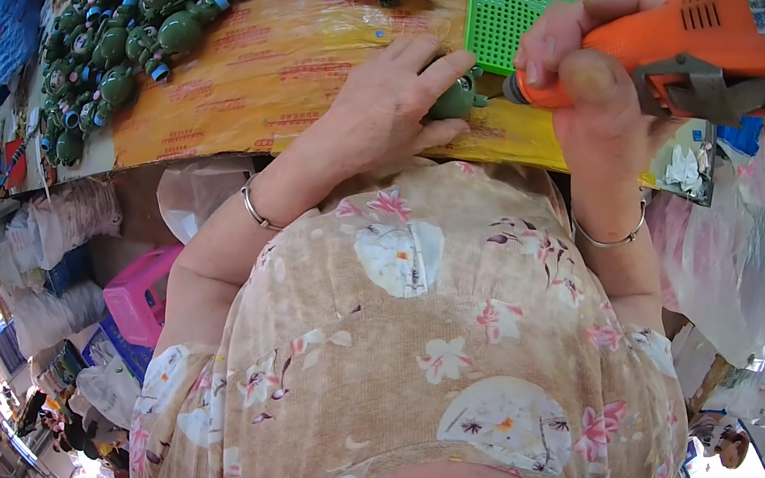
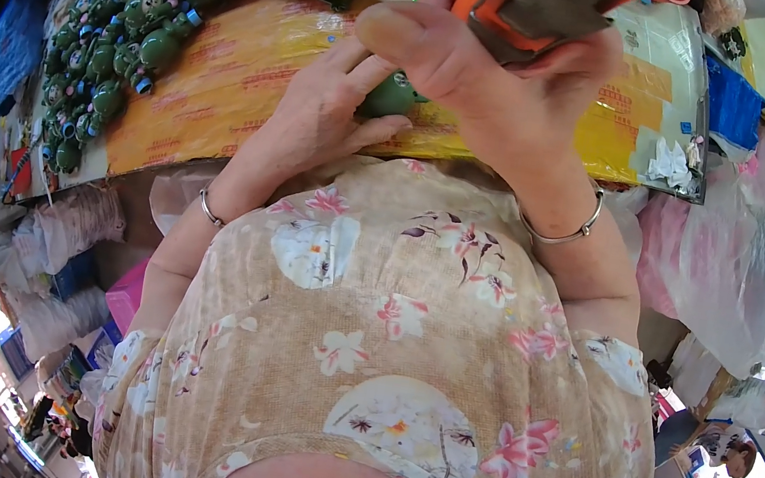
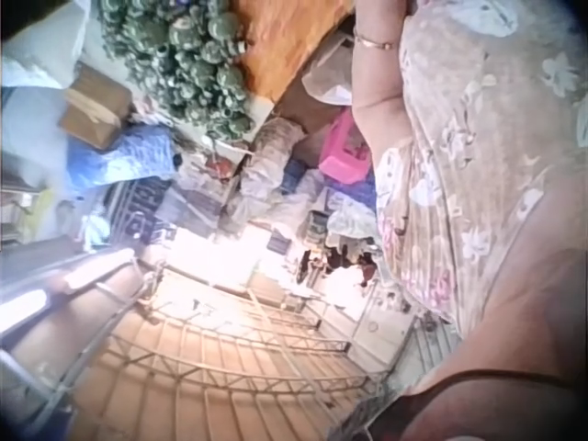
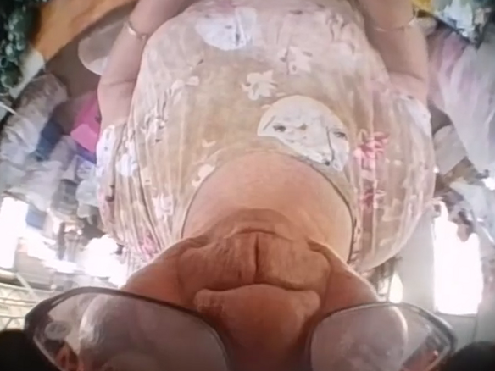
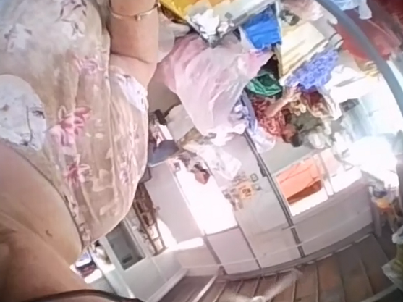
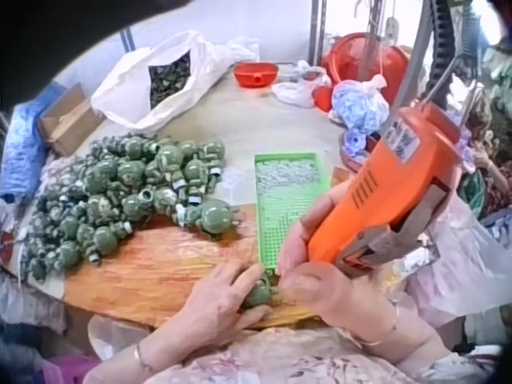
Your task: Assembling small green plastic frog toys using an electric screwdriver to attach components.
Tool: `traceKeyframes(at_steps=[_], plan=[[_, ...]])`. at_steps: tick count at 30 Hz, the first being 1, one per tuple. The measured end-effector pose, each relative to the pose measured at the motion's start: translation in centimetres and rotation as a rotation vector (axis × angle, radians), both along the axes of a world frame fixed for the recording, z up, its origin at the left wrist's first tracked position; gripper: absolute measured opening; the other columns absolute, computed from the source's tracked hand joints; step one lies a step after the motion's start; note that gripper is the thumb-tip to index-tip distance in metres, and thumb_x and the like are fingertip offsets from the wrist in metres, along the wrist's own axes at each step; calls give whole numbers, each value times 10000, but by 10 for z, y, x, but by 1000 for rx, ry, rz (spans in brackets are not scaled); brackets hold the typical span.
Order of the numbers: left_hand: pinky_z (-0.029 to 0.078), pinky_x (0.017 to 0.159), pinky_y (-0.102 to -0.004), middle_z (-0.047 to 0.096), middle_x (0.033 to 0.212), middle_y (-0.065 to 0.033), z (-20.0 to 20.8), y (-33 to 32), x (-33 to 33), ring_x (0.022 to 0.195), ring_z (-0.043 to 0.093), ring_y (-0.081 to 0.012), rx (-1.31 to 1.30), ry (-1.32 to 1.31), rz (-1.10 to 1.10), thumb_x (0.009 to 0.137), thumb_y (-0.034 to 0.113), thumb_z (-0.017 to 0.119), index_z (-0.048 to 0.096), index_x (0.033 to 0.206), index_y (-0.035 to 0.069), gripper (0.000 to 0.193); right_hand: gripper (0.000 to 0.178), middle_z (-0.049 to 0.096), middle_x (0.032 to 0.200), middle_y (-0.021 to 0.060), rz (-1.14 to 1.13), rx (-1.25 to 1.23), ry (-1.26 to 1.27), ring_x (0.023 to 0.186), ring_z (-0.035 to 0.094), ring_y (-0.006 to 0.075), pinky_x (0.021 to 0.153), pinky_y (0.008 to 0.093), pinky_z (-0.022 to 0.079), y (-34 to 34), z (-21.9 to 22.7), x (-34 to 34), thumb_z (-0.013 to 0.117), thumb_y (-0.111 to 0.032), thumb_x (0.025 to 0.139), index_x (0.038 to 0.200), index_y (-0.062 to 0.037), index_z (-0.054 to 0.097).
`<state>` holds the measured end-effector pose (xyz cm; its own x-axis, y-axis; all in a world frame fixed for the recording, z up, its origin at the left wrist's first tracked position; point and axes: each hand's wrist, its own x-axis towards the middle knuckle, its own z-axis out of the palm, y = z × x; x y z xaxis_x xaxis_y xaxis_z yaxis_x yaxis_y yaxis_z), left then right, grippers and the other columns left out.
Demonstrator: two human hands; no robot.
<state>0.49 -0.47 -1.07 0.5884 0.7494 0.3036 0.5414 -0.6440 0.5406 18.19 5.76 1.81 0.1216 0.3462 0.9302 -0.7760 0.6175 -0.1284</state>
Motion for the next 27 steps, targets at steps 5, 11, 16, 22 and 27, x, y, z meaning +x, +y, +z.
traceKeyframes(at_steps=[5, 11, 16, 22, 27], plan=[[532, 836, -452, 596, 1049, -155, -5, 3, 0, 1006, 619, -366, 36, -71, -11, 751, 209, 849, 611, 1303, 75, 616, 605, 618, 862, 83, -35, 3, -68, 768, 628, 149, 719, 310, 543, -1, -4, 5, 869, -69, 770, 1185, -59, 428], [533, 828, -448, 592, 1035, -154, -2, 3, 1, 1001, 621, -366, 26, -86, -22, 742, 206, 850, 612, 1292, 76, 612, 606, 626, 864, 82, -20, 30, -53, 780, 636, 152, 722, 302, 545, 3, -13, 1, 874, -78, 761, 1178, -57, 435], [532, 827, -446, 586, 1028, -155, -4, 3, -1, 991, 618, -365, 26, -78, -18, 744, 205, 844, 612, 1286, 71, 605, 595, 638, 868, 85, -370, -1019, -596, 786, 643, 153, 723, 305, 548, -71, 52, 10, 877, -88, 753, 1169, -51, 454], [530, 833, -453, 584, 1031, -159, -8, 3, 0, 988, 610, -370, 42, -79, -27, 750, 207, 840, 613, 1291, 76, 601, 519, 653, 876, 67, 583, -1493, -1403, 809, 665, 134, 768, 269, 547, 5, 60, 59, 864, -51, 780, 1149, -18, 500], [528, 840, -462, 587, 1026, -158, -15, 2, 0, 990, 605, -374, 39, -56, -21, 748, 213, 841, 614, 1295, 87, 606, 535, 638, 851, 61, -81, -1093, -1058, 779, 654, 138, 742, 260, 529, -42, 39, 34, 861, -37, 786, 1165, -41, 483]])
